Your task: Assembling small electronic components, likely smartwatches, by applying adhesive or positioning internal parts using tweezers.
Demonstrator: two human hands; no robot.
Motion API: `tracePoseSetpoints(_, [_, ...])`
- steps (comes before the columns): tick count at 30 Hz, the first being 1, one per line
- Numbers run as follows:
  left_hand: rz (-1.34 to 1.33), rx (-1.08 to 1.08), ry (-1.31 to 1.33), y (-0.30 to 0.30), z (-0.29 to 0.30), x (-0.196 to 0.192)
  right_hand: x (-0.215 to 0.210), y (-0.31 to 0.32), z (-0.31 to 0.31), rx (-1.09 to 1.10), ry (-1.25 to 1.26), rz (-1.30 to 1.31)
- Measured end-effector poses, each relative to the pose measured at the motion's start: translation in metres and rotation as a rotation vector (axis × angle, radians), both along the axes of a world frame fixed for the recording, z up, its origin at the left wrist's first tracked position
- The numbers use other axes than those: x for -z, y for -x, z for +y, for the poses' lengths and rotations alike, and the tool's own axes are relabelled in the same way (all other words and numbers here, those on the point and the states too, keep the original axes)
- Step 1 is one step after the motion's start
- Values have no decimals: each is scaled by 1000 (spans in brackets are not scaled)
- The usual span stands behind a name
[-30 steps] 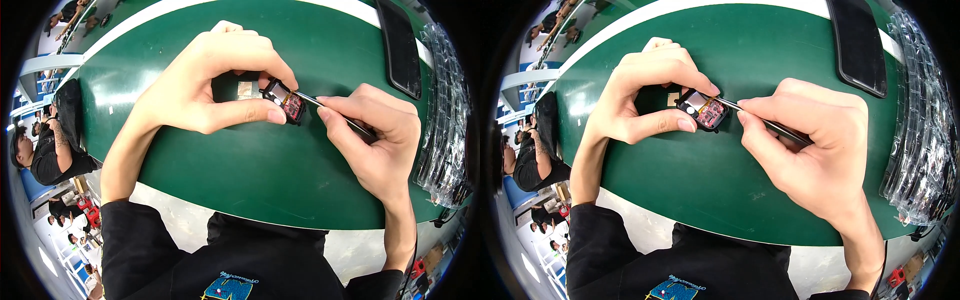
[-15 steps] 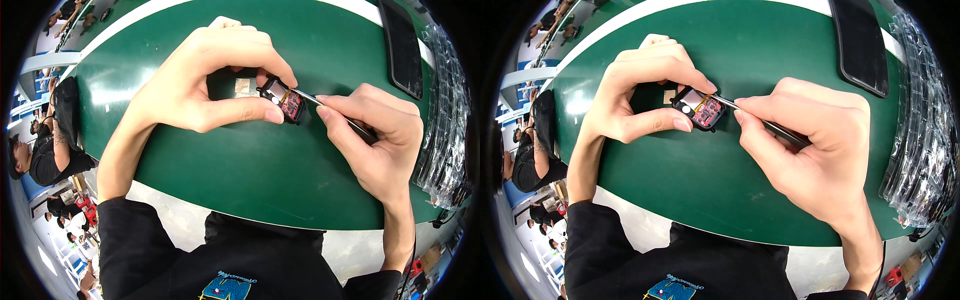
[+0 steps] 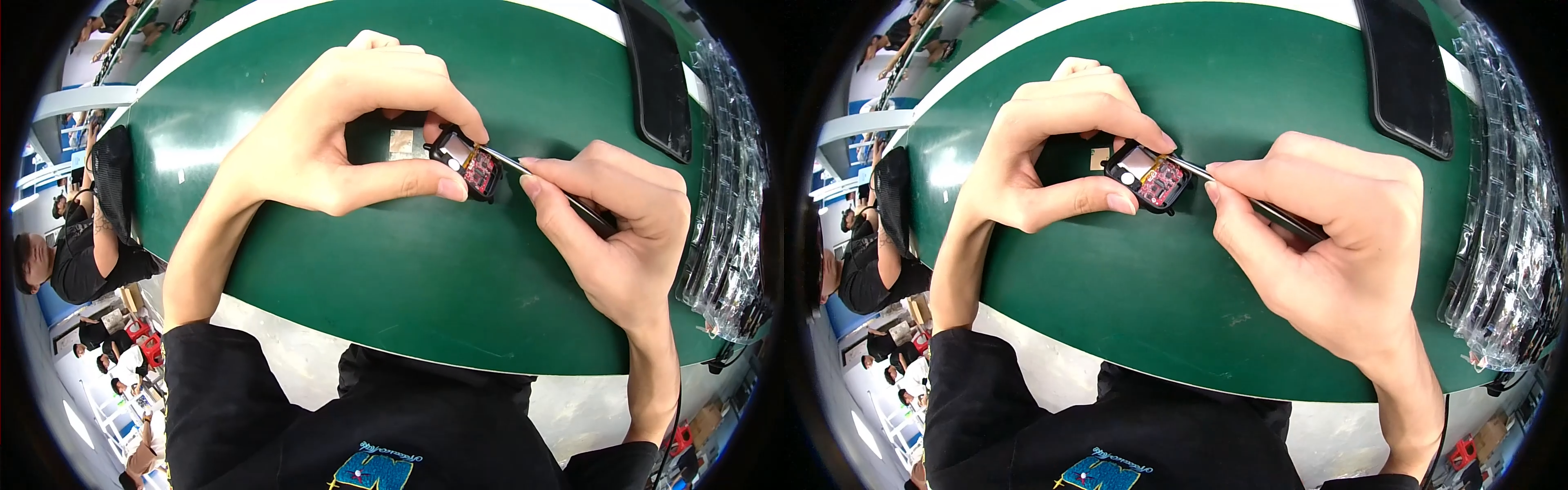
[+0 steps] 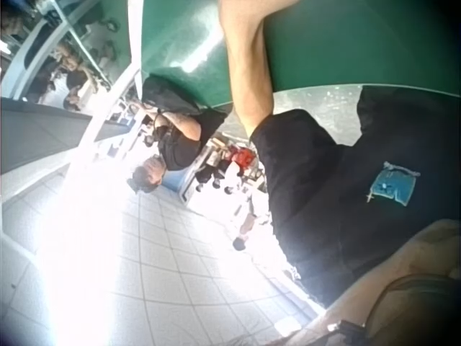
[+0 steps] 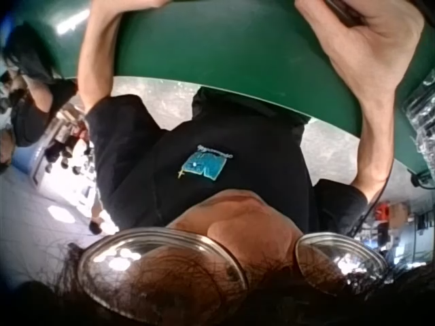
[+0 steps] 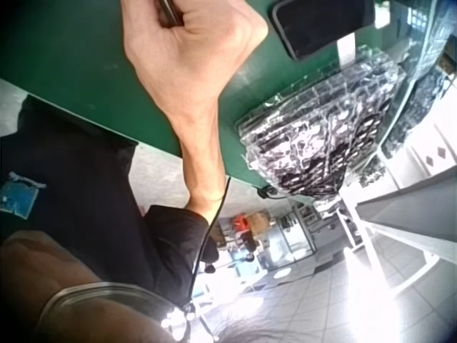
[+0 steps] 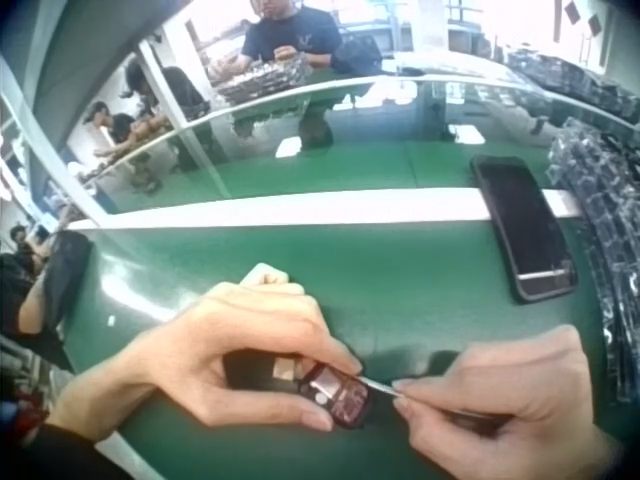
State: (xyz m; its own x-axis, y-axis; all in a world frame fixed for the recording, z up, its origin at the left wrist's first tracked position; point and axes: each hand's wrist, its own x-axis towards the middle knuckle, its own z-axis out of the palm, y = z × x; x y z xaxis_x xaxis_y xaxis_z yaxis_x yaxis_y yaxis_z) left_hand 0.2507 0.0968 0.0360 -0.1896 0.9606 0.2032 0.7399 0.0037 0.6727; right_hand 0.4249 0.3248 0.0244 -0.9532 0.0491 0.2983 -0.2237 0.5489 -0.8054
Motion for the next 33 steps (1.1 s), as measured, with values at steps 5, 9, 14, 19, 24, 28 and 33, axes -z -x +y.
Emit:
tracePoseSetpoints(5, [-15,4,-5,1,-1,1,-2,1,0,4,5,-5])
tracePoseSetpoints(9, [9,-6,3,1,0,-1,1,0,1,-12,-4,19])
tracePoseSetpoints(14, [-18,-1,-22,2,-1,3,2,0,0,-13,-28,76])
tracePoseSetpoints(19, [26,-27,19,-3,-4,-1,-6,-4,6,-14,-23,-2])
tracePoseSetpoints(24, [6,-84,-17,-9,-4,1,-7,-5,10,32,30,-37])
tracePoseSetpoints(28, [62,-82,-41,-10,-2,3,-5,-1,8,57,154,-61])
tracePoseSetpoints(33, [113,-58,-65,-5,0,1,-2,6,5,100,321,7])
